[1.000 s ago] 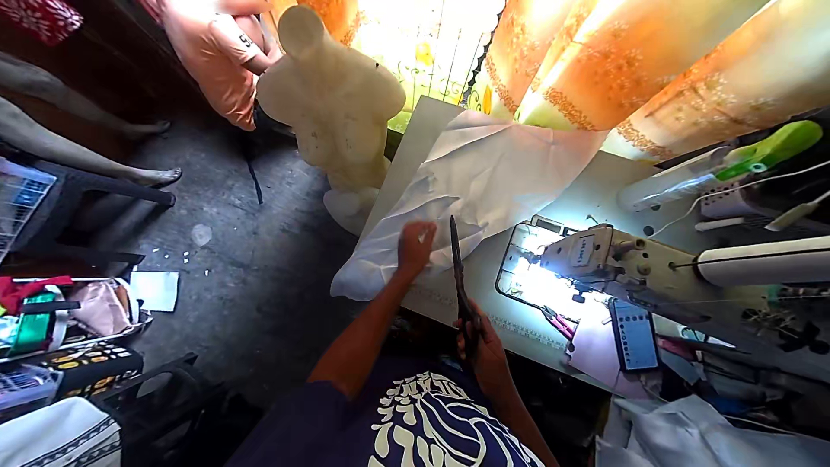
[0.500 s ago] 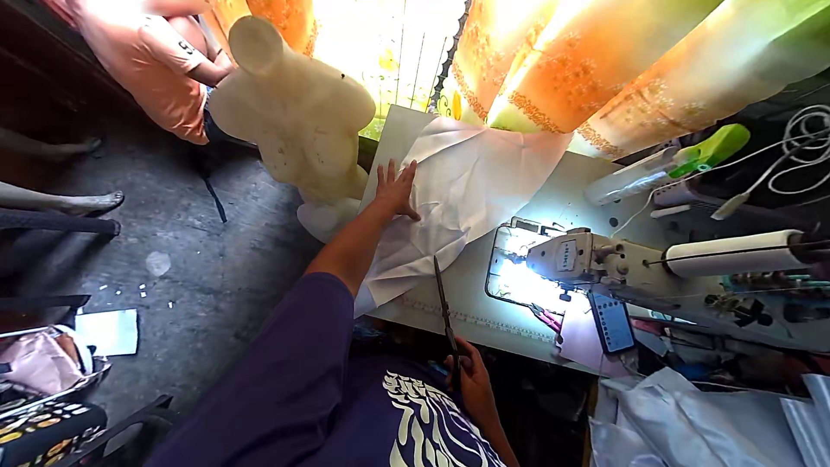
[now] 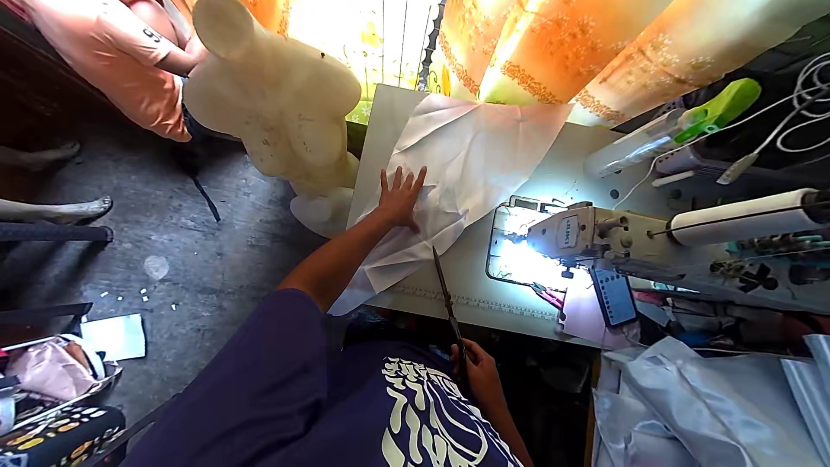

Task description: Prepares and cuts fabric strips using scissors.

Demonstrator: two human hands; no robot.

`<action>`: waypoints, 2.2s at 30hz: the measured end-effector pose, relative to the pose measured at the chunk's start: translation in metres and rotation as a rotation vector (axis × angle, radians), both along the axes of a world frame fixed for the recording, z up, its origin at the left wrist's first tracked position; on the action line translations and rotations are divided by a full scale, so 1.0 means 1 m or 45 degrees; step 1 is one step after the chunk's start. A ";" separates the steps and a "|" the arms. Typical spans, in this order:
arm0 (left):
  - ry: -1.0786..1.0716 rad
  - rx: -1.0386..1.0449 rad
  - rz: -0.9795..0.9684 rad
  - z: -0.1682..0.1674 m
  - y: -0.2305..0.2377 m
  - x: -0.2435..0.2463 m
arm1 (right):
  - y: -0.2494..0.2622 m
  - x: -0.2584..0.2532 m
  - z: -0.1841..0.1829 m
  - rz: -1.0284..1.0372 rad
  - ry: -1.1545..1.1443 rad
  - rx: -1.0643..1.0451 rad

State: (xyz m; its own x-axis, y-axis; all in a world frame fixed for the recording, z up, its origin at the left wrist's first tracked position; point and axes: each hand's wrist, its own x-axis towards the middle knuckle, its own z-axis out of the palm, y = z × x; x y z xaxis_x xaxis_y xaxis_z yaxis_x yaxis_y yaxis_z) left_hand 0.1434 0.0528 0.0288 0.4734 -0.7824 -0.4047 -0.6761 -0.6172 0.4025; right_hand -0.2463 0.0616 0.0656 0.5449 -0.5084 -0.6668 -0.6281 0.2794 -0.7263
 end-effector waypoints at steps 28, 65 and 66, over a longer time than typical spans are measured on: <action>-0.168 0.279 -0.258 0.001 -0.059 0.009 | 0.007 -0.031 -0.005 -0.024 -0.050 0.111; -0.341 -0.350 0.296 -0.084 0.126 -0.105 | 0.041 0.003 -0.027 -0.049 -0.238 0.394; -0.336 -0.333 0.317 -0.085 0.126 -0.114 | 0.044 0.005 -0.027 -0.047 -0.235 0.385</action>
